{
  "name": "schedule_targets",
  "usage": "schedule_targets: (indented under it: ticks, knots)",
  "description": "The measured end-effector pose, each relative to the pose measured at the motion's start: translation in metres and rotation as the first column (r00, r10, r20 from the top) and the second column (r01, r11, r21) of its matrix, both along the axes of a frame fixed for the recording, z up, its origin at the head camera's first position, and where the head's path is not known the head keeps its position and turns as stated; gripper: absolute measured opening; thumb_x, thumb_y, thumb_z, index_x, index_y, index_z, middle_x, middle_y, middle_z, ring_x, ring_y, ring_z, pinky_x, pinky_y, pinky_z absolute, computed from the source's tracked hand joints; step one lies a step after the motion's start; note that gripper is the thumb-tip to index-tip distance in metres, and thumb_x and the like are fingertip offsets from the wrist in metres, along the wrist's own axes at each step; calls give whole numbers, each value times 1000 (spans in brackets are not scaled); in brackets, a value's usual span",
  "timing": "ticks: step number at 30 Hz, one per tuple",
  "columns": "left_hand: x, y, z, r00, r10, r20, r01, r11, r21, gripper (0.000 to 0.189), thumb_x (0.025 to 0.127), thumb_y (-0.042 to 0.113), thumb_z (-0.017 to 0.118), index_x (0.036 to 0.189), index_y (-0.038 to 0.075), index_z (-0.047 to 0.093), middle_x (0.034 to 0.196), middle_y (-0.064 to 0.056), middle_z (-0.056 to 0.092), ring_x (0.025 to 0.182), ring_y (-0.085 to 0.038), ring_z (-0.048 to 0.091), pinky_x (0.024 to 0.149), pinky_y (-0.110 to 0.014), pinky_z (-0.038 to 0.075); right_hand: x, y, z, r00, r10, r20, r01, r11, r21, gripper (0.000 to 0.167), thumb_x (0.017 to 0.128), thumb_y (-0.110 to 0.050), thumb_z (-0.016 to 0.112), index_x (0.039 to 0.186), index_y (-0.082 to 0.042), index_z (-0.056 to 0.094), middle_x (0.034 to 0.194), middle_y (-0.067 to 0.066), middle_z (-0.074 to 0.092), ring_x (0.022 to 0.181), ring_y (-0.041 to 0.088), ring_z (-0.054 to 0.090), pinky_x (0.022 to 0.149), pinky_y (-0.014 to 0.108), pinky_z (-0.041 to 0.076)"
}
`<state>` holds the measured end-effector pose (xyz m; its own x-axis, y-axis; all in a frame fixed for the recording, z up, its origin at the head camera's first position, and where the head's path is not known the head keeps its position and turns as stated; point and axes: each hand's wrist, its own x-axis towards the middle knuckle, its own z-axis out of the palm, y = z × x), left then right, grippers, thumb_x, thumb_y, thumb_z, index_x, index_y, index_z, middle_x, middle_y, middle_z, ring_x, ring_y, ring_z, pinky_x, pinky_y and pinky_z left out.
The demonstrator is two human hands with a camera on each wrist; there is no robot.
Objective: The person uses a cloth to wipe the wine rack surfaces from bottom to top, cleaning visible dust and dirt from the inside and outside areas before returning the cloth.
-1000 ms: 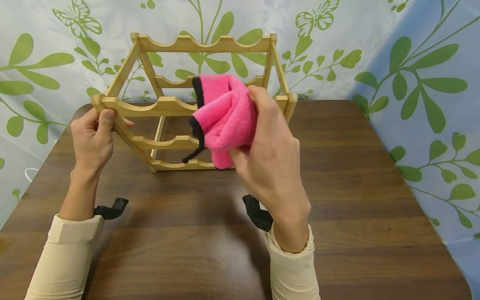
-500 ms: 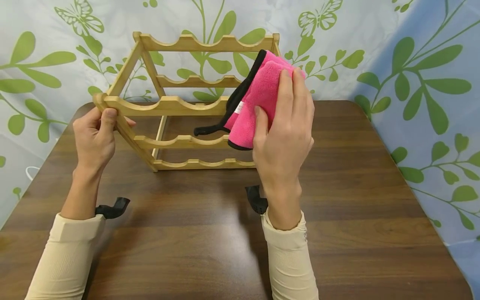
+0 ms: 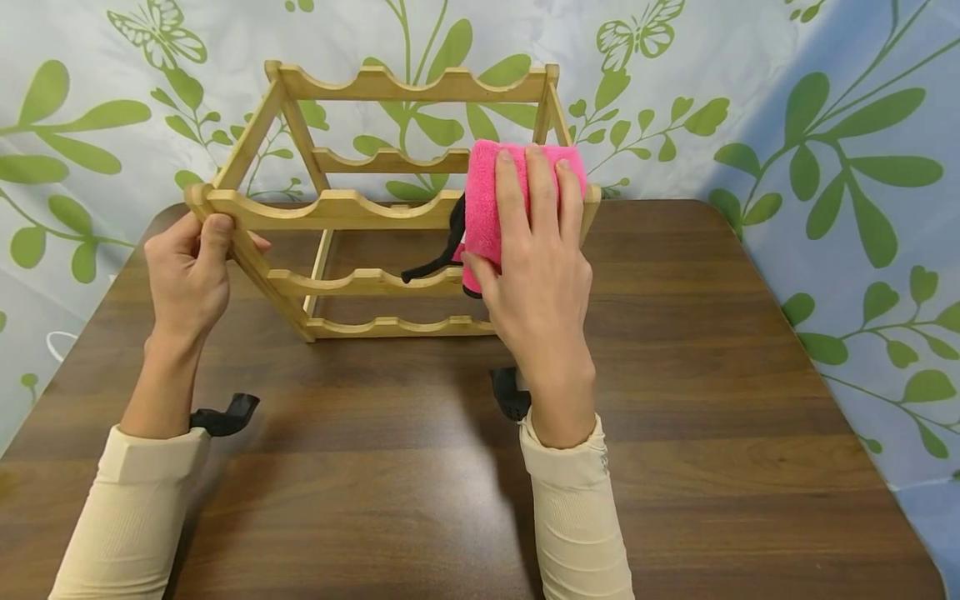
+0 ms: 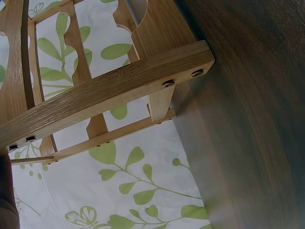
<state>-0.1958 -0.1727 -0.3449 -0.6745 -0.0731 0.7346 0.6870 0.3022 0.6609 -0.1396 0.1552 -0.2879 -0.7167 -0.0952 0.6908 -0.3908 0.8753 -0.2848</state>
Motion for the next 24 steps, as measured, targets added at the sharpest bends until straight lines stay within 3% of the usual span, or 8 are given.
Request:
schedule_targets:
  ticks: [11, 19, 22, 24]
  knots:
    - [1, 1, 1, 1000, 3, 15, -3, 1000, -11, 38, 100, 27, 59, 96, -8, 70, 71, 0, 69, 64, -10, 67, 58, -17, 49, -3, 7, 0, 988, 38, -150, -43, 999, -31, 46, 87, -13, 72, 132, -8, 61, 132, 10, 60, 126, 26, 47, 90, 53, 51]
    - [1, 1, 2, 1000, 7, 14, -7, 1000, -15, 38, 100, 29, 59, 97, -7, 71, 71, -2, 69, 65, -10, 67, 57, -17, 48, 8, 0, 8, 980, 54, -194, -81, 987, -137, 40, 84, -5, 72, 124, -8, 68, 128, 8, 64, 124, 27, 52, 104, 49, 42]
    - [1, 0, 2, 1000, 10, 20, -10, 1000, -15, 37, 100, 28, 59, 98, -7, 71, 71, -1, 69, 64, -10, 67, 57, -17, 48, 14, -10, 14, 949, 138, -282, -192, 966, -172, 40, 83, -3, 72, 122, -4, 67, 128, 12, 63, 123, 28, 53, 103, 48, 43]
    - [1, 0, 2, 1000, 11, 25, -11, 1000, -13, 36, 100, 27, 59, 97, -7, 71, 71, -1, 69, 65, -10, 68, 57, -17, 48, 17, -20, 17, 903, 211, -374, -297, 936, -188, 37, 83, -1, 71, 120, -1, 66, 127, 16, 62, 123, 31, 53, 102, 48, 44]
